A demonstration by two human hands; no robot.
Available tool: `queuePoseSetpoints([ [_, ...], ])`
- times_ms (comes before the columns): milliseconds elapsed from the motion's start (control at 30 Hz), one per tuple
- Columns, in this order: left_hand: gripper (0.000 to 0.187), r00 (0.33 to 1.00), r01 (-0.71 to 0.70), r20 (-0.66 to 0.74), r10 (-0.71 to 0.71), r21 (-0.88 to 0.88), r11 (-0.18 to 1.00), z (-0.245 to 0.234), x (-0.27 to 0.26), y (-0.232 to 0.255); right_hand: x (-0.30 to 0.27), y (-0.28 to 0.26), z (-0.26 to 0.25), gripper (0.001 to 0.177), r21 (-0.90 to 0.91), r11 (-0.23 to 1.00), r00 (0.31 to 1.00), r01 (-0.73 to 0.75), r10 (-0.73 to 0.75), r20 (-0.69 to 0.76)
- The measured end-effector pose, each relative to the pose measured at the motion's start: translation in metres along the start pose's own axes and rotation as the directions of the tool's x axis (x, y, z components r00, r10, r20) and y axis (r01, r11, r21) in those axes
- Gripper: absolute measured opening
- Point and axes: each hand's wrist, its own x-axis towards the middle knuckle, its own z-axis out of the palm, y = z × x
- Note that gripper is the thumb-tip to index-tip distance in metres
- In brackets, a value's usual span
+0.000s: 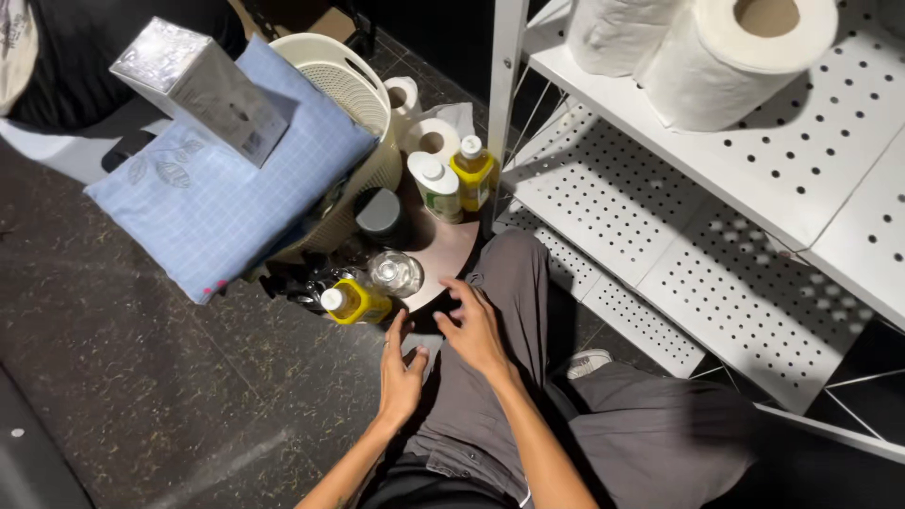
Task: The person organizes spa supplies by placing rolls of toilet paper, glass jars, lids, and small bottles onto the middle shelf of a white metal shelving unit.
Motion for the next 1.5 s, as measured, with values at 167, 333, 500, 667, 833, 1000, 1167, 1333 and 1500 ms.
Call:
queuePoseSetpoints([
  [167,0.097,0.993,0.113,0.044,-0.11,-0.062,0.992,0.015,0.01,-0.002,0.05,-0.006,0.034,0.076,-0.053,0.991,0.987,0.122,-0.116,0.107],
  [333,0.098,0.974,0.227,0.066,-0.219,-0.157,0.961,0.012,0.017,0.001,0.075,0.004,0.054,0.081,-0.078,0.994,0.989,0.08,-0.07,0.132],
  [500,0.09,0.947,0.318,0.049,-0.317,-0.277,0.907,0.014,0.024,-0.019,0.078,0.006,0.051,0.08,-0.049,0.992,0.989,0.112,-0.107,0.104],
  [667,0.096,0.966,0.255,0.03,-0.255,-0.209,0.944,0.014,0.025,-0.001,0.062,0.01,0.027,0.071,-0.067,0.991,0.989,0.119,-0.113,0.092],
  [833,0.102,0.982,0.174,-0.04,-0.185,-0.201,0.964,0.022,0.043,-0.002,0.054,0.005,0.012,0.076,-0.084,0.986,0.972,0.142,-0.123,0.2],
  [1000,0.096,0.989,0.103,-0.089,-0.117,-0.149,0.984,0.03,0.046,0.013,0.038,0.001,-0.005,0.079,-0.13,0.984,0.99,0.124,-0.115,0.078],
  [1167,0.072,0.978,-0.182,0.05,0.202,-0.271,0.945,0.043,0.022,0.091,-0.011,-0.067,-0.09,0.082,-0.057,0.991,0.976,0.125,-0.133,-0.171],
  [1333,0.059,0.75,-0.57,0.155,0.643,-0.341,0.747,0.075,0.004,0.231,-0.049,-0.122,-0.193,0.077,-0.068,0.944,0.836,0.324,-0.319,-0.447],
  [1500,0.059,0.461,-0.727,0.272,0.844,-0.429,0.536,0.131,0.008,0.328,-0.045,-0.168,-0.296,0.078,-0.322,0.855,0.657,0.406,-0.518,-0.548],
])
